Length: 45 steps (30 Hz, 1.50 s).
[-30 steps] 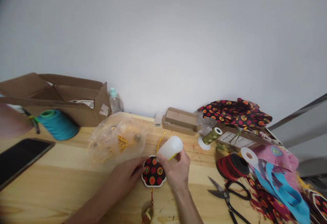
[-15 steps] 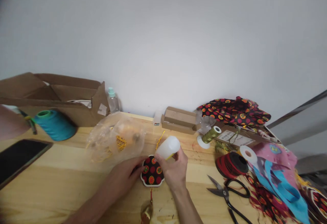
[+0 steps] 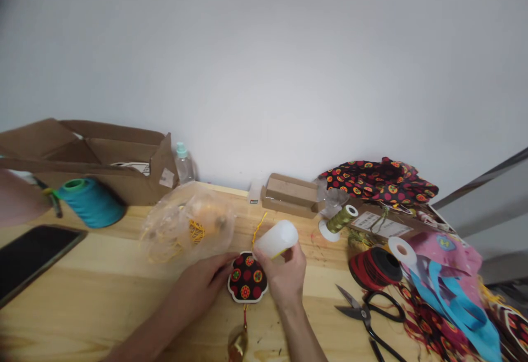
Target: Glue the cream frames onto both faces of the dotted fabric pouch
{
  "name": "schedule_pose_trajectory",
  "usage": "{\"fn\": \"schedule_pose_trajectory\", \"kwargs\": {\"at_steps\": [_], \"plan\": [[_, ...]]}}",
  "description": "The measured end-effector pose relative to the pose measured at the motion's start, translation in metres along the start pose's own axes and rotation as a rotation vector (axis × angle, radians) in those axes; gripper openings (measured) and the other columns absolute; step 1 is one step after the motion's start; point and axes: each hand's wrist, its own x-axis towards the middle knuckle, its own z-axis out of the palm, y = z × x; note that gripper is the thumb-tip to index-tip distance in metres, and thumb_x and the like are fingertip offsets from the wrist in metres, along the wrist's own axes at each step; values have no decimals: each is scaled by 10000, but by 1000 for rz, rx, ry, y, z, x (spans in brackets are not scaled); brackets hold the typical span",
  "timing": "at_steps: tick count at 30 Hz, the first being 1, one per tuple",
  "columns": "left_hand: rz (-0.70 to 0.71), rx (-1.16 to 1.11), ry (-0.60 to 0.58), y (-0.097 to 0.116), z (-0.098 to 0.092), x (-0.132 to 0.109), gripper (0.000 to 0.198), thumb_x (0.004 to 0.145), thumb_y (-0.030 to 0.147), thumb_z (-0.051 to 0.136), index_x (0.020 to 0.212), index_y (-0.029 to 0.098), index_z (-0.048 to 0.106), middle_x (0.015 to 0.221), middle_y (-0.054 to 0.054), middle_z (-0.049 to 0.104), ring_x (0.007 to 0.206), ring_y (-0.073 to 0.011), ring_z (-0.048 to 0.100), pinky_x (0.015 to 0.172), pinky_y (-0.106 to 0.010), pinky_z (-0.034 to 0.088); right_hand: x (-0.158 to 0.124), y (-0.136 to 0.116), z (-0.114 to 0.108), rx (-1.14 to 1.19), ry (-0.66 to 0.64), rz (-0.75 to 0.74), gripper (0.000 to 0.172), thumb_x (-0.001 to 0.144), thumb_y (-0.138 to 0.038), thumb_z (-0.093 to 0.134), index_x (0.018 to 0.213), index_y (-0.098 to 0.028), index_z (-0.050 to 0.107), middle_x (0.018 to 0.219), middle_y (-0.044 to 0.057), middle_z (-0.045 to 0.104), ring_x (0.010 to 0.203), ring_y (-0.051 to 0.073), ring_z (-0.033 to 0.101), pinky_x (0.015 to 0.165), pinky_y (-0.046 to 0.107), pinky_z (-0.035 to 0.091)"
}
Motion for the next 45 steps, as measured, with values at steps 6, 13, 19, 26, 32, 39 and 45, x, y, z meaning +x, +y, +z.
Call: {"fn": "schedule_pose_trajectory", "kwargs": {"at_steps": [6,13,19,26,32,39,45], "plan": [[-33,-122,68,-1,-2,4,306,819,325,400,906,206,669,916,-36,699,862,-198,613,784,-288,437,11,13,-11,203,74,67,345,541,-304,747,786,-155,555,731,46,670,679,180,619,638,302,489],[-21,-178,133,-8,-2,8,299,804,336,431,854,185,684,881,-43,699,827,-190,610,766,-288,446,11,12,-11,255,26,71,447,582,-295,731,964,-157,544,815,59,676,796,202,625,724,335,484],[-43,-153,165,-11,0,8,322,793,289,423,962,136,651,989,-96,668,910,-209,587,834,-329,418,4,2,-8,211,-6,65,542,530,-295,753,1010,-159,540,928,88,665,847,223,619,758,368,485],[-86,-193,76,-4,-2,5,242,730,360,519,754,165,660,699,-25,666,652,-171,571,612,-255,415,-6,4,-9,22,-140,8,390,461,-273,775,790,-162,599,746,53,677,702,220,617,627,331,505],[-80,-130,93,1,-3,4,415,800,453,377,519,178,512,504,24,502,536,-138,461,525,-237,323,-7,4,-10,-40,-208,-83,371,514,-278,749,838,-165,609,706,30,666,643,195,598,587,303,494],[-108,-151,156,3,-2,4,362,843,435,273,572,217,373,517,46,424,533,-143,444,540,-254,329,-5,3,-9,-17,-120,-41,358,477,-306,759,758,-161,591,657,29,640,617,191,581,563,303,483],[-70,-216,142,1,-2,5,215,795,357,426,666,198,493,648,10,577,623,-157,536,589,-257,396,-4,5,-9,-13,-125,-22,374,472,-319,763,760,-158,586,673,39,641,627,198,587,577,318,483]]}}
